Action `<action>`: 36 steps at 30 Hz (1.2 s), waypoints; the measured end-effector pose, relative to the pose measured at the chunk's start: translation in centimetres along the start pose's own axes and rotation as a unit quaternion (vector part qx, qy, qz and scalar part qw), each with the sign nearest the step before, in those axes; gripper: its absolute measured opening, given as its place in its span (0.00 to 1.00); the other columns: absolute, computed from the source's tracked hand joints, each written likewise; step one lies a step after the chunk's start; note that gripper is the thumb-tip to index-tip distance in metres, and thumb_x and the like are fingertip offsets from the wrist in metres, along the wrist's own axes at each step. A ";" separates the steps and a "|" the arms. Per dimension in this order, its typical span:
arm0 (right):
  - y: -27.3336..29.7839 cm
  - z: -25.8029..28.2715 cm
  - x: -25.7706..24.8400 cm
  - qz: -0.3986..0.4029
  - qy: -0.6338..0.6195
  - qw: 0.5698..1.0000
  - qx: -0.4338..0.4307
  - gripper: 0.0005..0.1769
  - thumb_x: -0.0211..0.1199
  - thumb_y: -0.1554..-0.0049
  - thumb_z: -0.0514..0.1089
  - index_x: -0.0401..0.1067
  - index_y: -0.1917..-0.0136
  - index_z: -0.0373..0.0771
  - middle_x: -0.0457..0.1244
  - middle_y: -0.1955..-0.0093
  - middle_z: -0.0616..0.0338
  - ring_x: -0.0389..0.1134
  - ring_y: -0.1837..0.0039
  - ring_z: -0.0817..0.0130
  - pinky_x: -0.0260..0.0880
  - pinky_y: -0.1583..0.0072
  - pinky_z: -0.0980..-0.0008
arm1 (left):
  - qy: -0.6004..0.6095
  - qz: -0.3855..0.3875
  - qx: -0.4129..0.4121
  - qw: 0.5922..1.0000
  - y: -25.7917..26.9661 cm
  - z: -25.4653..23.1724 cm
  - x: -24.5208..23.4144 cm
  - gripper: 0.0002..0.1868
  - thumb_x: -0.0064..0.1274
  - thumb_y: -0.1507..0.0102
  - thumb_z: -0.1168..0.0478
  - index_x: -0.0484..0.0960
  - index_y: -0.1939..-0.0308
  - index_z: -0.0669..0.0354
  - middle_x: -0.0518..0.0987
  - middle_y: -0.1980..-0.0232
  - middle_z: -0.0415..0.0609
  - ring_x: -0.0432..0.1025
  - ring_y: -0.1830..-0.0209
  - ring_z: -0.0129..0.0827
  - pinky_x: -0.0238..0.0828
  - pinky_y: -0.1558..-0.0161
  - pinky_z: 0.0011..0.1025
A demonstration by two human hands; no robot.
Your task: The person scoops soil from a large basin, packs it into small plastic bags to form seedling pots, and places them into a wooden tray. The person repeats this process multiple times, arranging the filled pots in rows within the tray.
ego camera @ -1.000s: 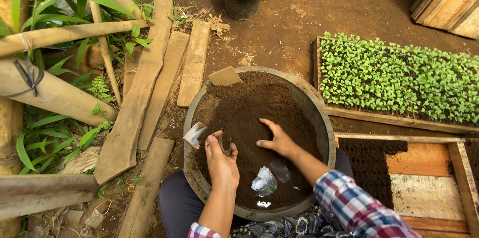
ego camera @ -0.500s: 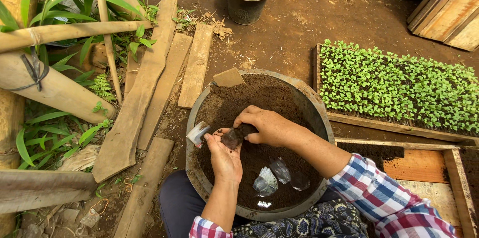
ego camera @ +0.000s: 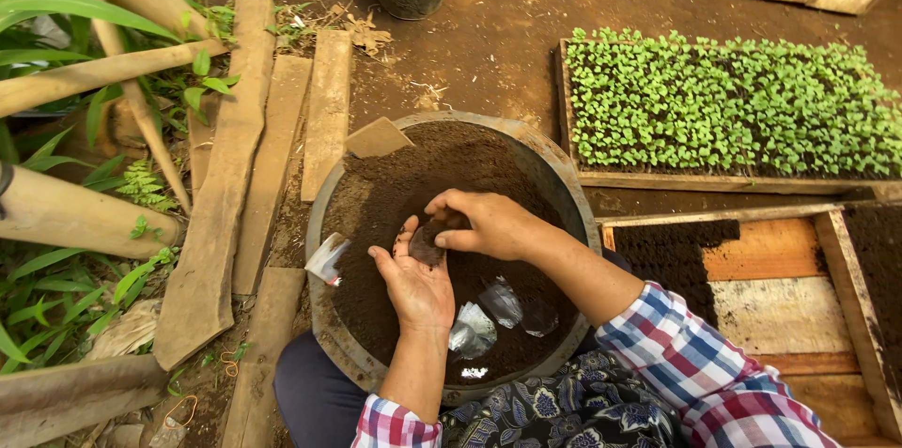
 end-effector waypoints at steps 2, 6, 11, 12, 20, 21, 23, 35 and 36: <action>0.7 -0.8 0.2 0.070 -0.046 0.994 0.069 0.27 0.61 0.56 0.53 0.61 0.44 0.45 0.63 0.53 0.44 0.62 0.46 0.44 0.61 0.46 0.50 | -0.007 0.018 0.020 1.000 -0.3 0.8 1.3 0.37 0.25 0.42 0.33 0.68 0.49 0.62 0.72 0.57 0.53 0.66 0.55 0.35 0.63 0.46 0.32; 1.8 -5.7 0.7 -0.029 -0.066 0.990 0.123 0.25 0.63 0.57 0.51 0.63 0.46 0.47 0.64 0.54 0.45 0.64 0.48 0.46 0.64 0.49 0.55 | -0.053 0.065 -0.006 0.996 -1.4 3.5 3.5 0.40 0.24 0.42 0.34 0.60 0.39 0.62 0.69 0.49 0.55 0.64 0.49 0.37 0.59 0.43 0.33; 7.7 -13.7 -3.3 -0.201 -0.147 0.945 0.211 0.21 0.62 0.54 0.50 0.66 0.46 0.50 0.65 0.62 0.52 0.67 0.58 0.62 0.65 0.57 0.71 | -0.737 0.249 0.034 0.628 -2.6 5.7 4.3 0.28 0.40 0.39 0.48 0.59 0.37 0.49 0.60 0.39 0.54 0.53 0.36 0.47 0.45 0.36 0.42; 9.7 -16.0 -4.9 -0.219 -0.148 0.937 0.227 0.21 0.62 0.54 0.50 0.66 0.46 0.50 0.65 0.62 0.52 0.67 0.58 0.62 0.65 0.57 0.71 | -0.739 0.270 0.026 0.617 -2.5 6.5 3.4 0.28 0.40 0.39 0.48 0.59 0.37 0.49 0.60 0.39 0.54 0.53 0.36 0.47 0.45 0.36 0.42; 28.0 -34.4 -9.7 -0.333 -0.093 0.741 0.576 0.18 0.57 0.48 0.43 0.63 0.43 0.44 0.63 0.52 0.52 0.65 0.51 0.58 0.69 0.53 0.63 | -0.955 0.259 0.029 0.146 -1.0 8.9 1.5 0.34 0.55 0.50 0.55 0.59 0.41 0.34 0.76 0.67 0.29 0.68 0.56 0.20 0.33 0.31 0.43; 29.8 -37.0 -9.0 -0.334 -0.099 0.735 0.581 0.18 0.57 0.48 0.43 0.63 0.43 0.44 0.63 0.52 0.52 0.65 0.51 0.58 0.69 0.53 0.63 | -0.955 0.263 0.028 0.137 -0.6 9.3 1.5 0.34 0.55 0.50 0.55 0.59 0.41 0.34 0.76 0.67 0.29 0.68 0.56 0.20 0.33 0.31 0.43; 33.2 -41.9 -7.7 -0.371 -0.026 0.704 0.605 0.18 0.61 0.49 0.45 0.64 0.46 0.39 0.64 0.55 0.51 0.65 0.53 0.58 0.67 0.54 0.62 | -0.957 0.203 0.051 0.202 0.0 9.0 1.9 0.31 0.54 0.51 0.54 0.64 0.44 0.30 0.76 0.71 0.24 0.71 0.59 0.19 0.31 0.29 0.39; 34.7 -58.4 2.3 -0.321 -0.104 0.732 0.592 0.30 0.41 0.48 0.42 0.49 0.32 0.36 0.48 0.33 0.48 0.50 0.34 0.51 0.47 0.35 0.62 | -0.843 0.191 0.148 0.481 -3.8 8.1 -5.1 0.10 0.49 0.45 0.57 0.77 0.67 0.59 0.75 0.53 0.52 0.71 0.52 0.37 0.67 0.52 0.30; 34.3 -58.0 2.1 -0.321 -0.106 0.730 0.594 0.30 0.41 0.48 0.42 0.49 0.32 0.36 0.48 0.33 0.48 0.50 0.34 0.51 0.47 0.35 0.62 | -0.844 0.192 0.147 0.479 -3.4 8.6 -4.6 0.10 0.49 0.45 0.57 0.77 0.67 0.59 0.75 0.53 0.52 0.71 0.52 0.37 0.67 0.52 0.30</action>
Point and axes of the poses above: each hand's wrist, its own y-axis away from the middle knuckle, its own x-axis out of the palm, z = x × y, the point moved 4 cm from there along -y, towards the middle knuckle
